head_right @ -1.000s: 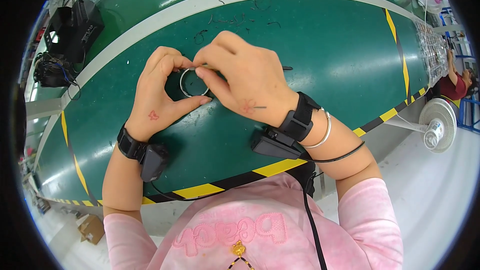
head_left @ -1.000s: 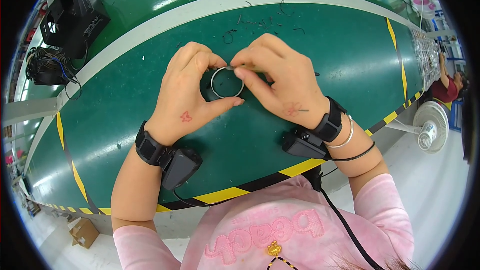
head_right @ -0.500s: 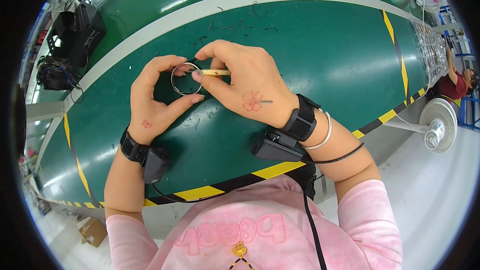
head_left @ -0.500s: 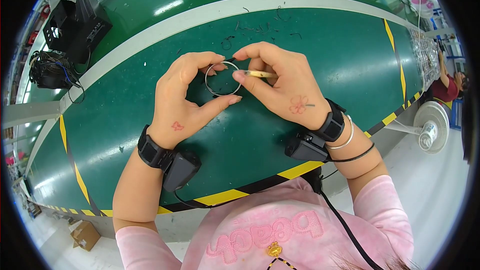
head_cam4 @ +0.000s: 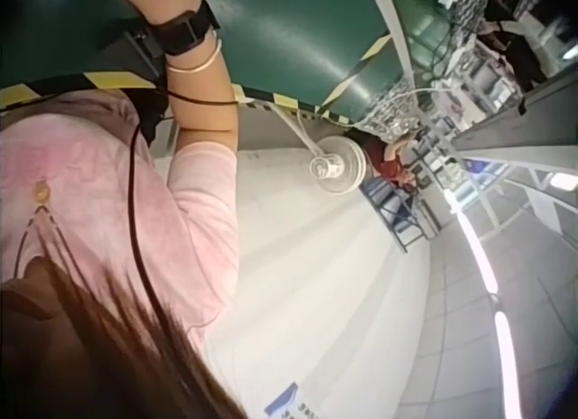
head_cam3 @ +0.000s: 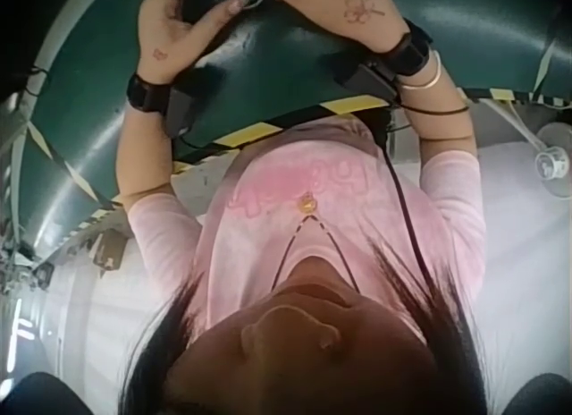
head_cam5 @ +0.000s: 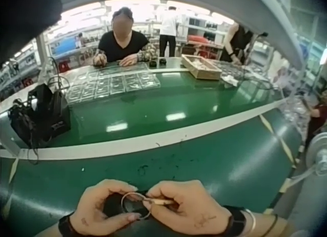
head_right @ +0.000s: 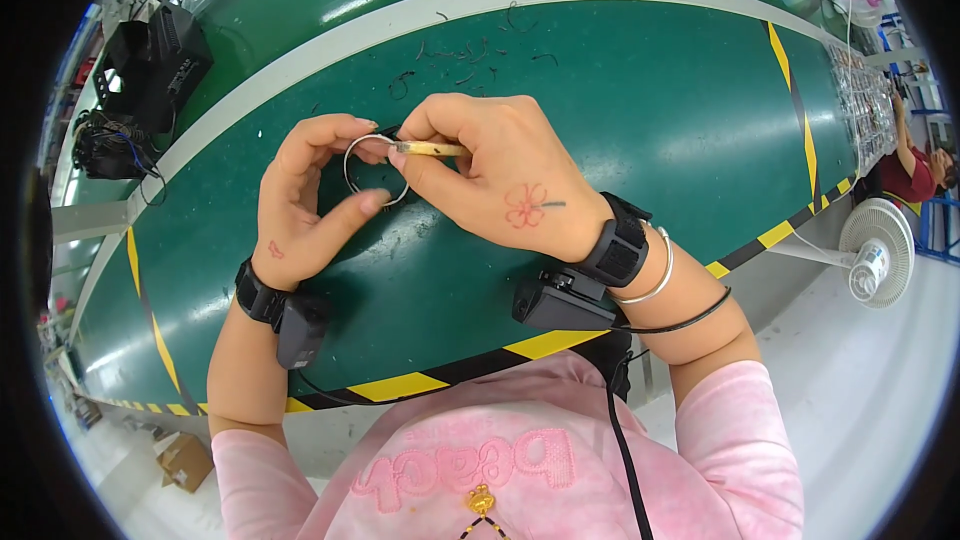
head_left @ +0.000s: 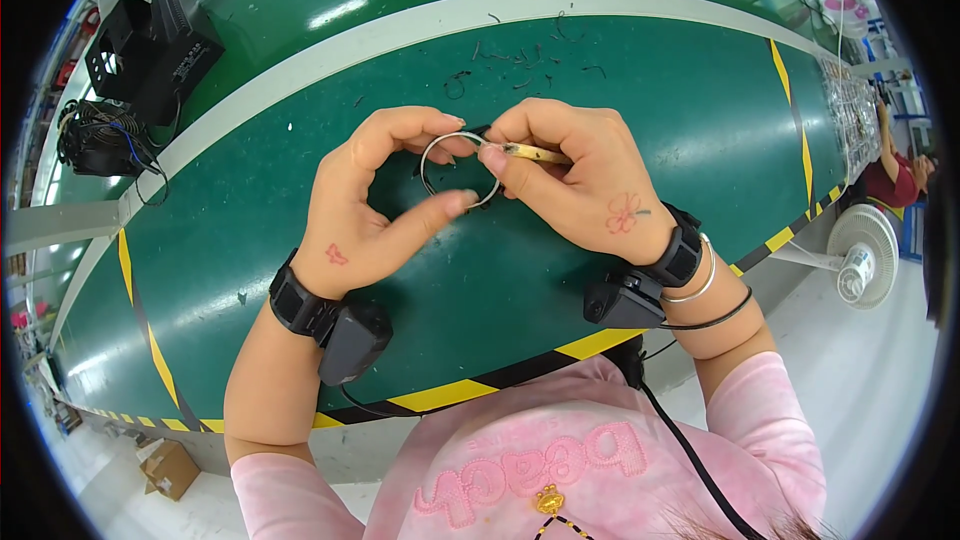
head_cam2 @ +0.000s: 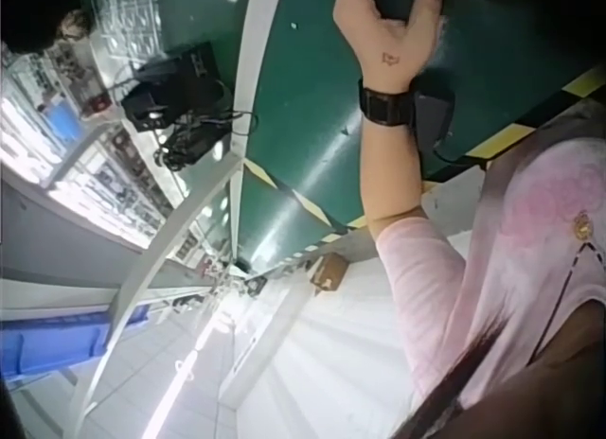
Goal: The person scrapes the edges of a watch case with a small blade, turns it over to scrape the other side, and then repeats the process on a watch bezel.
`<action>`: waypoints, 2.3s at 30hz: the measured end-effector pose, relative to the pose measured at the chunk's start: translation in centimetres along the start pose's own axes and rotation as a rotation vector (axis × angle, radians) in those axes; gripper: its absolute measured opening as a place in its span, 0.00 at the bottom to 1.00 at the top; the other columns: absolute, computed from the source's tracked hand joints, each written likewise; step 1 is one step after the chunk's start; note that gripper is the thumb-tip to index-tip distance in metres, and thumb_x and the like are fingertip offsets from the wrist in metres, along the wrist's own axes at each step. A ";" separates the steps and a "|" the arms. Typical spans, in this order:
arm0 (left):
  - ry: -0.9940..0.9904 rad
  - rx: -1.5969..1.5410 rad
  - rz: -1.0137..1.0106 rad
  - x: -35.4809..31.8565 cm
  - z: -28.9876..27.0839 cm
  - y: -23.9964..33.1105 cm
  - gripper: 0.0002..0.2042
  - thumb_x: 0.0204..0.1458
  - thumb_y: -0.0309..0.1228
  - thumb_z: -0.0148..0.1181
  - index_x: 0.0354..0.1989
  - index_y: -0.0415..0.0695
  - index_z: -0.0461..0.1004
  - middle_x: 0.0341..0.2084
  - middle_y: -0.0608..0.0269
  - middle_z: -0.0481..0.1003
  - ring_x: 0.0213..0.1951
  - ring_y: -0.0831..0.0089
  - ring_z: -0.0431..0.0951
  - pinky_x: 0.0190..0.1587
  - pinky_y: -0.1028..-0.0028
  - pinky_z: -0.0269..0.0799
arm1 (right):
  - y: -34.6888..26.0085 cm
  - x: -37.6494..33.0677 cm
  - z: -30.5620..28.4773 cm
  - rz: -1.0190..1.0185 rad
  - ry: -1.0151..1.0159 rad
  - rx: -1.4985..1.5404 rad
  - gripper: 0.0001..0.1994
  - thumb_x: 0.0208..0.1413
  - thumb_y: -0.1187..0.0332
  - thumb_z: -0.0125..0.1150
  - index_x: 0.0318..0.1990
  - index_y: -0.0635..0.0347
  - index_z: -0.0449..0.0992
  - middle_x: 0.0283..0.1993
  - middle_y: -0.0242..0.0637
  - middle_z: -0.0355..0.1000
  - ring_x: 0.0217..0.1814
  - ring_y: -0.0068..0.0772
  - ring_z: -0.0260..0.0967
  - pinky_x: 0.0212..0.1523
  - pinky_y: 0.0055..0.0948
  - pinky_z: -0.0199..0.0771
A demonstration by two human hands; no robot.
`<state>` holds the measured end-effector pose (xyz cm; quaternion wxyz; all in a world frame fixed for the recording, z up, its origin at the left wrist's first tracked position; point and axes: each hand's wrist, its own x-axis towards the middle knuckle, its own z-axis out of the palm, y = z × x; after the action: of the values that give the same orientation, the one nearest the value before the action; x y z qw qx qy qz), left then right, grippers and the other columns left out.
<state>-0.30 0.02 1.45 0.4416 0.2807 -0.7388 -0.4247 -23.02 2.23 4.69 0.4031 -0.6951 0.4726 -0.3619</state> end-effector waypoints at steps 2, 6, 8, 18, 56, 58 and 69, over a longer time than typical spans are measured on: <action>0.026 -0.059 -0.117 -0.2 0.0 0.0 0.15 0.58 0.24 0.69 0.54 0.40 0.78 0.41 0.60 0.83 0.46 0.70 0.85 0.52 0.72 0.78 | -0.5 -0.1 -0.2 -0.024 -0.021 -0.016 0.04 0.65 0.73 0.66 0.39 0.65 0.79 0.24 0.28 0.73 0.27 0.13 0.67 0.27 0.20 0.65; 0.105 -0.040 -0.236 -0.4 -0.3 0.3 0.08 0.69 0.26 0.57 0.51 0.38 0.78 0.38 0.59 0.84 0.44 0.70 0.86 0.52 0.72 0.78 | -0.5 -0.4 0.1 -0.045 -0.007 0.008 0.04 0.65 0.73 0.65 0.39 0.64 0.79 0.25 0.28 0.73 0.27 0.13 0.70 0.27 0.19 0.65; 0.138 -0.017 -0.265 -0.5 -0.6 0.3 0.09 0.72 0.27 0.53 0.50 0.37 0.78 0.38 0.59 0.84 0.43 0.70 0.86 0.52 0.73 0.78 | -0.5 -0.5 0.0 -0.049 0.006 0.022 0.04 0.66 0.73 0.65 0.39 0.64 0.79 0.25 0.28 0.73 0.27 0.13 0.70 0.27 0.19 0.66; 0.046 -0.094 -0.216 -0.4 -0.7 0.5 0.11 0.72 0.28 0.53 0.54 0.35 0.77 0.42 0.55 0.83 0.45 0.68 0.85 0.52 0.69 0.78 | -0.9 -0.5 -0.4 0.028 0.024 0.086 0.06 0.67 0.70 0.67 0.39 0.63 0.78 0.27 0.27 0.77 0.28 0.12 0.71 0.28 0.17 0.67; -0.069 0.173 -0.217 0.4 -0.6 -0.5 0.31 0.46 0.19 0.76 0.62 0.41 0.74 0.56 0.57 0.81 0.58 0.67 0.80 0.65 0.68 0.72 | 4.5 2.3 1.1 -0.390 0.188 -0.587 0.06 0.59 0.66 0.70 0.38 0.54 0.79 0.34 0.35 0.76 0.33 0.42 0.76 0.32 0.35 0.75; -0.061 0.179 -0.206 0.3 -0.6 -0.6 0.31 0.46 0.18 0.76 0.62 0.41 0.74 0.55 0.58 0.81 0.58 0.67 0.80 0.65 0.68 0.72 | 4.7 2.4 1.2 -0.418 0.196 -0.606 0.06 0.59 0.65 0.70 0.37 0.53 0.79 0.33 0.34 0.74 0.32 0.42 0.75 0.30 0.35 0.75; -0.063 0.268 -0.141 0.2 -0.6 -0.8 0.31 0.45 0.19 0.78 0.61 0.44 0.77 0.50 0.60 0.80 0.55 0.66 0.81 0.63 0.68 0.73 | 4.1 1.8 0.9 -0.423 0.143 -0.679 0.07 0.60 0.63 0.70 0.36 0.52 0.78 0.30 0.32 0.72 0.30 0.41 0.73 0.27 0.36 0.72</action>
<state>0.17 -0.76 1.02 0.3460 0.3750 -0.7807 -0.3609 -23.18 -0.24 0.88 0.0336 -0.8436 0.4388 -0.3076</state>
